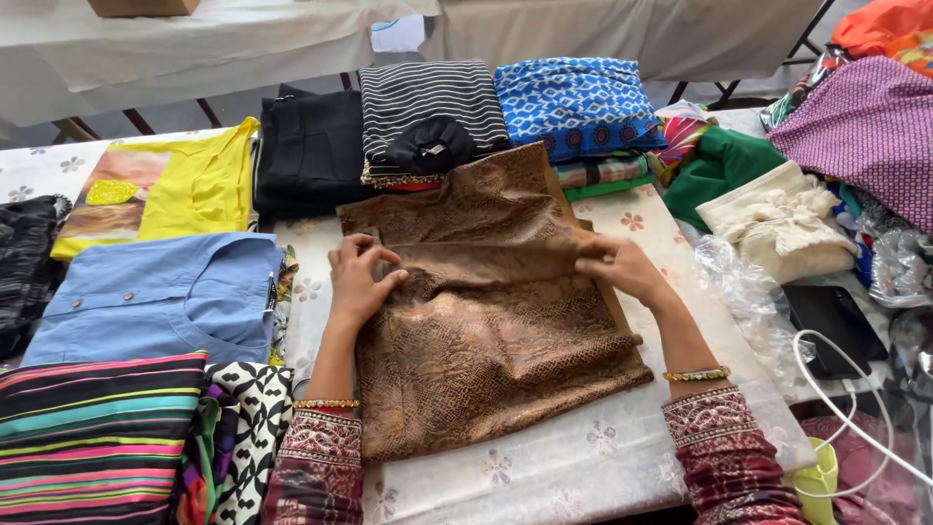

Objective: The person folds a brown patterned skirt on a table, smoothing the fabric and aligning the edges before placing it on a stack. They then pick up a cream-colored skirt with tassels, fold it neatly, and add it to the pile. Finally, they pick up a green garment to begin folding it.

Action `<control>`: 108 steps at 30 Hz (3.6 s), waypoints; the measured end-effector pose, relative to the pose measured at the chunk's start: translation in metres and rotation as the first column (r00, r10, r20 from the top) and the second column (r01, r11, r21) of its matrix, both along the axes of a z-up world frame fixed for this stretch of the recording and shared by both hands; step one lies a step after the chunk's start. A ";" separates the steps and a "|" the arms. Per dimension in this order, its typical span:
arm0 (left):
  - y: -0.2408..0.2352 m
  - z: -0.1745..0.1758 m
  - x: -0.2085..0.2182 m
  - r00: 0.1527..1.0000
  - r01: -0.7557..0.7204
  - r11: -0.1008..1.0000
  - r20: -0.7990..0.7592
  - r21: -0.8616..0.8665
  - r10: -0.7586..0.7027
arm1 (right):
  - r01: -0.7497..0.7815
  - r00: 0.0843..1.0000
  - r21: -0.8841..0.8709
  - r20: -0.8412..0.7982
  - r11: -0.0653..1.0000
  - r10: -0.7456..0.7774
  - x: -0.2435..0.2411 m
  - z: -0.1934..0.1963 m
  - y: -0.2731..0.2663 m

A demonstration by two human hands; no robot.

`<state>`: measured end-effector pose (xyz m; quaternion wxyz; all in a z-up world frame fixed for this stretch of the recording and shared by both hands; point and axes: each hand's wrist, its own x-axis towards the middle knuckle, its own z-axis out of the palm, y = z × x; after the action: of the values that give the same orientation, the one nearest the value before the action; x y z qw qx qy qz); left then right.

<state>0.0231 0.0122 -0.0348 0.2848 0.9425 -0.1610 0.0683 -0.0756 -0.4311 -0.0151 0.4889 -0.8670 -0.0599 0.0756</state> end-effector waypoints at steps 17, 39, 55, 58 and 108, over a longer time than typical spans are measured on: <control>0.012 0.004 0.007 0.907 -0.386 0.884 -0.281 -0.262 0.313 | 0.459 0.863 -0.225 0.342 0.859 -0.372 0.019 -0.033 -0.007; 0.018 -0.021 0.024 0.976 -0.212 0.804 -0.084 -0.555 0.200 | 0.270 0.904 0.100 0.315 0.958 -0.288 0.005 -0.008 0.024; -0.005 -0.003 -0.009 0.985 -0.105 0.967 0.160 0.233 0.068 | 0.405 0.914 -0.466 0.234 0.786 -0.332 -0.020 0.031 0.017; -0.005 -0.002 -0.009 0.996 -0.043 0.970 0.090 0.238 0.022 | 0.246 0.955 -0.368 0.249 0.897 -0.160 -0.035 0.029 0.015; 0.035 0.150 -0.288 0.725 0.653 0.691 -0.519 0.310 -0.452 | 0.318 0.944 -0.110 0.133 0.942 -0.303 -0.324 0.006 0.031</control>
<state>-0.2650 0.0473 0.1153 0.0797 0.8786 -0.3927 -0.2600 -0.3998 -0.4005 -0.0093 0.4330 -0.8984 0.0550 -0.0486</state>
